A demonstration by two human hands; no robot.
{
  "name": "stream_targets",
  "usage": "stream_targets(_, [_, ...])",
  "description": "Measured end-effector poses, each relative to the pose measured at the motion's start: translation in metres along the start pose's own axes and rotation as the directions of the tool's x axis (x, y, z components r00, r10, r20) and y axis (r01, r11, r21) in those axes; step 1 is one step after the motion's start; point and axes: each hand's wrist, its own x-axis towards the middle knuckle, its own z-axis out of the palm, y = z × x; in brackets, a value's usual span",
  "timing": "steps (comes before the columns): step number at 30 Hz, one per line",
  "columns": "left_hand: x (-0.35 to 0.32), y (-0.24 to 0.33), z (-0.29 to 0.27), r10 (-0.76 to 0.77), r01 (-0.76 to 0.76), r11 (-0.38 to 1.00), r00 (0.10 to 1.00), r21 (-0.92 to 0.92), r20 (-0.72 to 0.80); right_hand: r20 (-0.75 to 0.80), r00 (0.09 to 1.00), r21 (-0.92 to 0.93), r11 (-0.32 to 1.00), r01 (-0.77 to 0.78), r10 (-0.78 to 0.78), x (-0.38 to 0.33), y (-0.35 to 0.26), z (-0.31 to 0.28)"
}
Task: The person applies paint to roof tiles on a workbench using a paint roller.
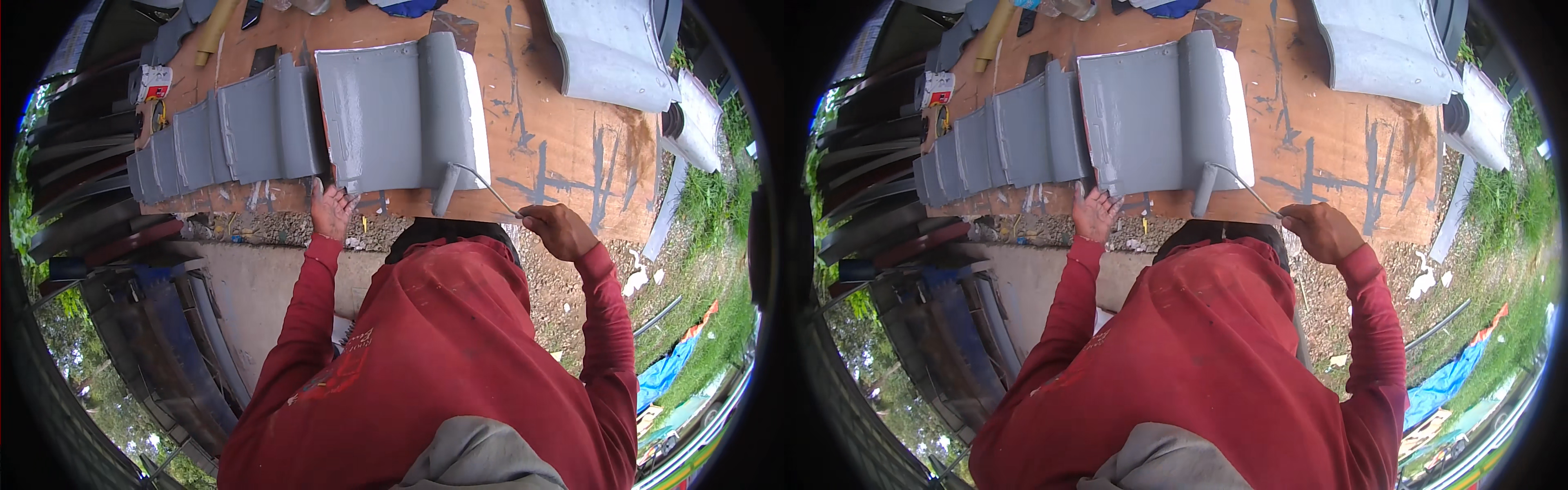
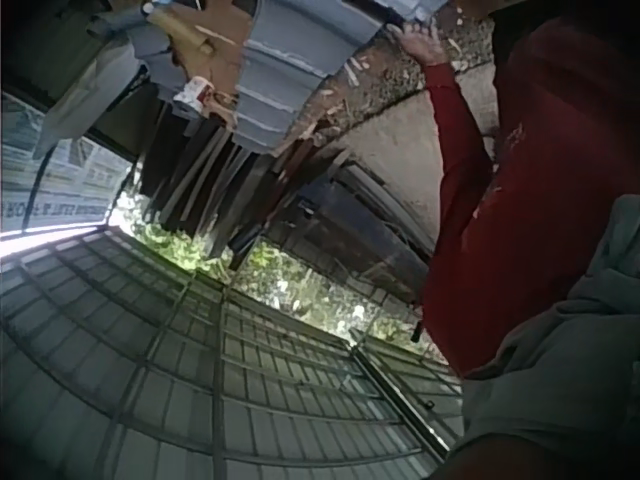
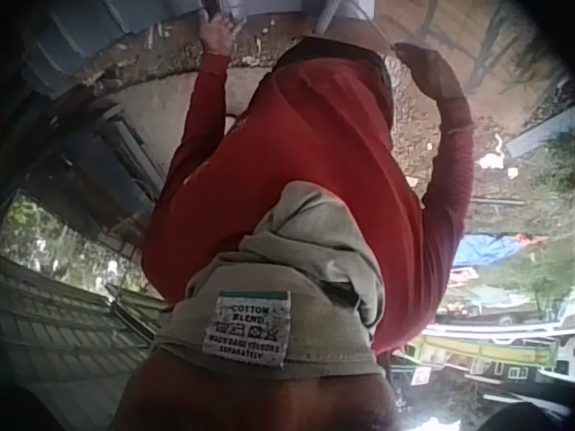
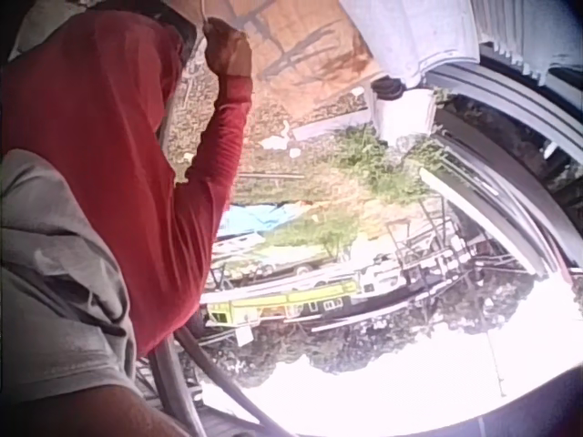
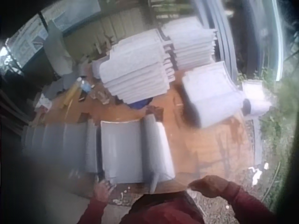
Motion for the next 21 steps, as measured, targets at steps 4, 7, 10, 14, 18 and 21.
stream_targets(4, [-0.016,0.006,-0.001,-0.024,0.021,0.999,0.996,0.036,0.085,0.048,0.994,-0.020,0.995,0.098,-0.097,0.056,-0.021,0.018])
stream_targets(7, [-0.019,0.001,-0.003,-0.084,0.072,0.992,0.989,0.102,0.120,0.252,0.964,-0.097,0.989,0.114,-0.086,0.098,-0.042,0.014])
stream_targets(10, [-0.021,-0.009,-0.002,-0.116,0.108,0.983,0.992,0.151,0.045,0.253,0.961,-0.181,0.970,0.161,-0.112,0.125,-0.069,0.012])
stream_targets(14, [-0.024,-0.011,0.003,-0.098,0.095,0.995,0.992,0.036,0.084,0.291,0.946,-0.312,0.921,0.233,-0.141,0.132,-0.092,-0.005])
stream_targets(18, [-0.035,-0.006,0.009,-0.062,0.059,0.997,0.995,0.049,0.079,0.224,0.974,-0.372,0.922,0.103,-0.019,0.097,-0.071,-0.039])
stream_targets(21, [-0.042,-0.002,0.015,0.026,-0.028,0.999,0.999,0.030,0.047,0.113,0.993,-0.089,0.996,-0.018,0.028,0.034,-0.027,-0.067])
